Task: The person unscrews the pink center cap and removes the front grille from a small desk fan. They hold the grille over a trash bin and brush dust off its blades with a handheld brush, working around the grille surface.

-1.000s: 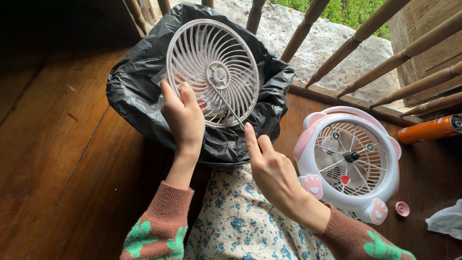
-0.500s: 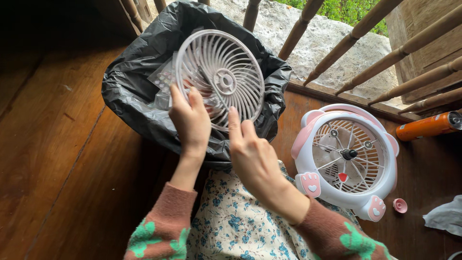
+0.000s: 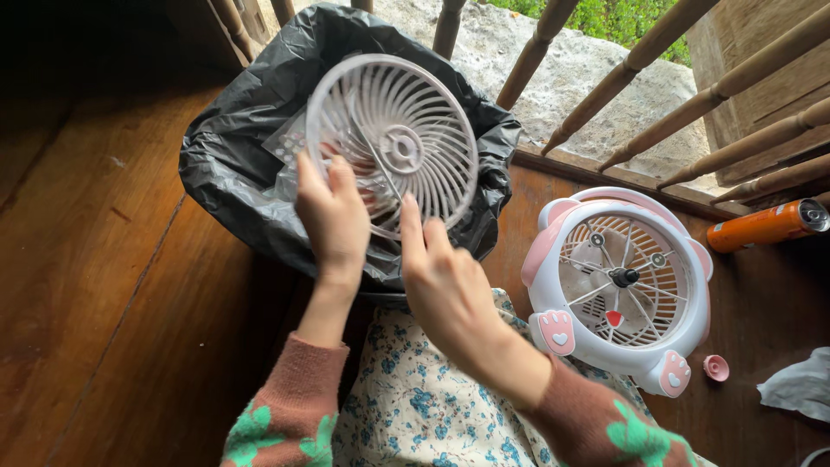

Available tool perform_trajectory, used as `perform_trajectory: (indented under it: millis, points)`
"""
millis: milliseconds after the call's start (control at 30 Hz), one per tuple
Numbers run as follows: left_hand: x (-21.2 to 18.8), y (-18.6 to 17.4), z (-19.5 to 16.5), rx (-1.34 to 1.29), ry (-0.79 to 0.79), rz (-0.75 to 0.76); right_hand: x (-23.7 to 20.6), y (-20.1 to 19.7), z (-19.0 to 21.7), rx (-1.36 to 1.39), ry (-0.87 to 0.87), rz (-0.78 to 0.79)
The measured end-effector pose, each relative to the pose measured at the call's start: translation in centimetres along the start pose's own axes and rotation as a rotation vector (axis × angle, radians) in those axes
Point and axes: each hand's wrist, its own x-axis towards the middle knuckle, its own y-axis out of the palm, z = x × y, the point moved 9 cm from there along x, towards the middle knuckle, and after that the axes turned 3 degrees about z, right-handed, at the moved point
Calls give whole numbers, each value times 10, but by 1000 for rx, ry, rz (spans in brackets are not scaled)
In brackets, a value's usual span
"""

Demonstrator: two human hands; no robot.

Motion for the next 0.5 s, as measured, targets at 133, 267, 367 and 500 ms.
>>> perform_trajectory:
  millis: [133, 267, 367, 500]
  points:
    - [12, -15, 18, 48, -87, -21, -37, 4, -2, -17, -20, 156]
    - [18, -19, 2, -15, -3, 11, -45, -24, -31, 64, -45, 21]
    - [20, -20, 13, -133, -272, 89, -25, -52, -70, 58, -42, -206]
    - [24, -19, 1, -259, -248, 178, 3, -36, -144, 530, 248, -155]
